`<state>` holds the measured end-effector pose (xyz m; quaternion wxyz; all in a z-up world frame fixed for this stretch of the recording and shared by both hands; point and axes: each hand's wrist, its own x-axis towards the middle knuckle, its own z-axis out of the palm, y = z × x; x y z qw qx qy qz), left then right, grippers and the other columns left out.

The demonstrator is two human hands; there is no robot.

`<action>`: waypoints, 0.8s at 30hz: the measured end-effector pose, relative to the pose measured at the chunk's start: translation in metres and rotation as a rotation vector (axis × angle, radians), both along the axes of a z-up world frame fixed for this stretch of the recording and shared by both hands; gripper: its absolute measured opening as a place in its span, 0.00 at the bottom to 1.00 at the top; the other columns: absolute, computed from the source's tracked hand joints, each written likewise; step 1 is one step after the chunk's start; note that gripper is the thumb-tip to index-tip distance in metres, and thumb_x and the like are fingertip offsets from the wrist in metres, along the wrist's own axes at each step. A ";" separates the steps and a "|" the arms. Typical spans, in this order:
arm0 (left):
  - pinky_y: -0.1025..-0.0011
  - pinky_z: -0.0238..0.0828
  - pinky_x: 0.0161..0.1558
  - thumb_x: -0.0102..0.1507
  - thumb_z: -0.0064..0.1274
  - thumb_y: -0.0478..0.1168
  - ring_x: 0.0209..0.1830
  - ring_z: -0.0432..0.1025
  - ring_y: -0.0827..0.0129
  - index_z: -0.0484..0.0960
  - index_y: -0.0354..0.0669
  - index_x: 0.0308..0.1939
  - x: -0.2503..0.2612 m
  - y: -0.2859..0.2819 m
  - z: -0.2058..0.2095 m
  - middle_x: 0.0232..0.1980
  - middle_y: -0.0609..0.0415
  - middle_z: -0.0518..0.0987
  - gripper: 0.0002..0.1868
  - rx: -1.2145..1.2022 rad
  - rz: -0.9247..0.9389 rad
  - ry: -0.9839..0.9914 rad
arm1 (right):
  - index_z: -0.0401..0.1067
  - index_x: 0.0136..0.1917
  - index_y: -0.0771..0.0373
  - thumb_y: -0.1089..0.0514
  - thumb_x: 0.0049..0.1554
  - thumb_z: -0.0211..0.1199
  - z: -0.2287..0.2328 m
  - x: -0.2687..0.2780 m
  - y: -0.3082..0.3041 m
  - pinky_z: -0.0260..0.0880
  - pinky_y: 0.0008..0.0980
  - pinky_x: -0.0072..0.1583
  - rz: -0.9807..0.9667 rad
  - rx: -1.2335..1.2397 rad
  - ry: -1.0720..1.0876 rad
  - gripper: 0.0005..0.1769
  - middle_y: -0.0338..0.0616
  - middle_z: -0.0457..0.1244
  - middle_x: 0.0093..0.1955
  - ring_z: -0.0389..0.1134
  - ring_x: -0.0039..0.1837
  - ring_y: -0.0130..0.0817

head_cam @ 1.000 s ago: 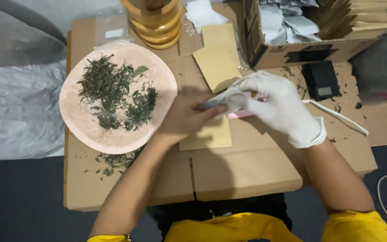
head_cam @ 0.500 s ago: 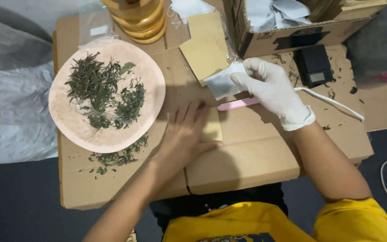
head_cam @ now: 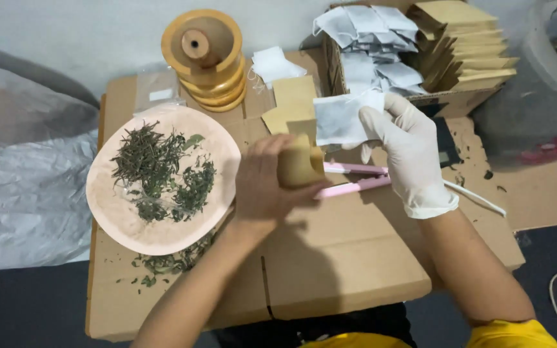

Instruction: Manually sealing tea bags using a handheld heat sealer at a production workspace.

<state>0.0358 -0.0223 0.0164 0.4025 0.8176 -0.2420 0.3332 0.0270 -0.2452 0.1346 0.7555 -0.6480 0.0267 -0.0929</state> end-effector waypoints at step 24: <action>0.46 0.78 0.68 0.60 0.70 0.73 0.58 0.82 0.54 0.88 0.45 0.68 0.038 0.023 0.011 0.59 0.49 0.85 0.44 0.292 0.190 -0.484 | 0.83 0.56 0.61 0.65 0.64 0.74 -0.078 -0.007 0.000 0.70 0.23 0.38 -0.095 -0.175 0.092 0.07 0.39 0.72 0.37 0.64 0.31 0.20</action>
